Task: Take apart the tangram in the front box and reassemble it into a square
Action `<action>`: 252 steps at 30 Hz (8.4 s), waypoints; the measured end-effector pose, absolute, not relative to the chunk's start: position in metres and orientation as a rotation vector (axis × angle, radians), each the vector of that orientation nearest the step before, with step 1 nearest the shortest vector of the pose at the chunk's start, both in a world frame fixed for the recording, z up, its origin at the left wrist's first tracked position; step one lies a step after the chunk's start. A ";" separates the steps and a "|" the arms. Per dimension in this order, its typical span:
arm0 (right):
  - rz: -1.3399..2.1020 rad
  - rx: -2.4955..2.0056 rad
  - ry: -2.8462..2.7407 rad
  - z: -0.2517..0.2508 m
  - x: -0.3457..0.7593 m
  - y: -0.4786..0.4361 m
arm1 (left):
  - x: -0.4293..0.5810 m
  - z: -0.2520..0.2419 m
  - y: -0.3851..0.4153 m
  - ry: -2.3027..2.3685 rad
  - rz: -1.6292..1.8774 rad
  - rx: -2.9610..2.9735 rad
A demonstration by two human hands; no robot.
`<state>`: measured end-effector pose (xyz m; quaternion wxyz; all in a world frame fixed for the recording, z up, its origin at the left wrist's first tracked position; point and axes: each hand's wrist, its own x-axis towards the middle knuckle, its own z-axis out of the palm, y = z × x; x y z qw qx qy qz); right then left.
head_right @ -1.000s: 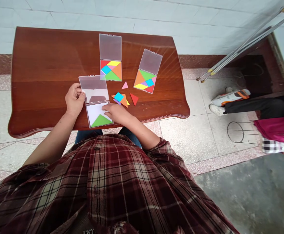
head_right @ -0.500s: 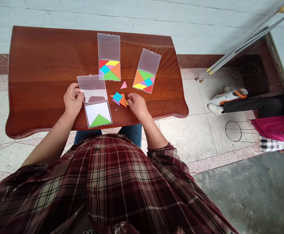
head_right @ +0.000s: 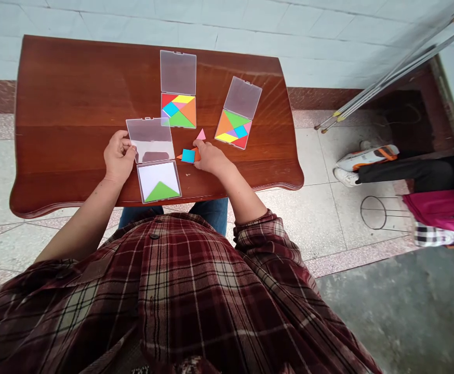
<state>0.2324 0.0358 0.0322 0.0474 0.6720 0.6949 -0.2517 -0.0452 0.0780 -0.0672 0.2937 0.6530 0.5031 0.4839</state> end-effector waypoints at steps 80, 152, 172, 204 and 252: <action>-2.386 2.094 1.945 0.012 0.141 0.002 | -0.044 -0.063 0.077 1.347 1.283 1.707; -0.666 1.383 2.383 0.048 0.134 0.033 | -0.042 -0.065 0.079 1.328 1.277 1.712; -0.752 1.567 2.392 0.046 0.162 0.046 | -0.044 -0.068 0.080 1.341 1.255 1.739; -1.000 1.782 2.466 0.052 0.194 0.032 | -0.045 -0.066 0.079 1.317 1.245 1.742; -0.752 1.446 2.280 0.048 0.159 0.021 | -0.045 -0.071 0.080 1.319 1.269 1.800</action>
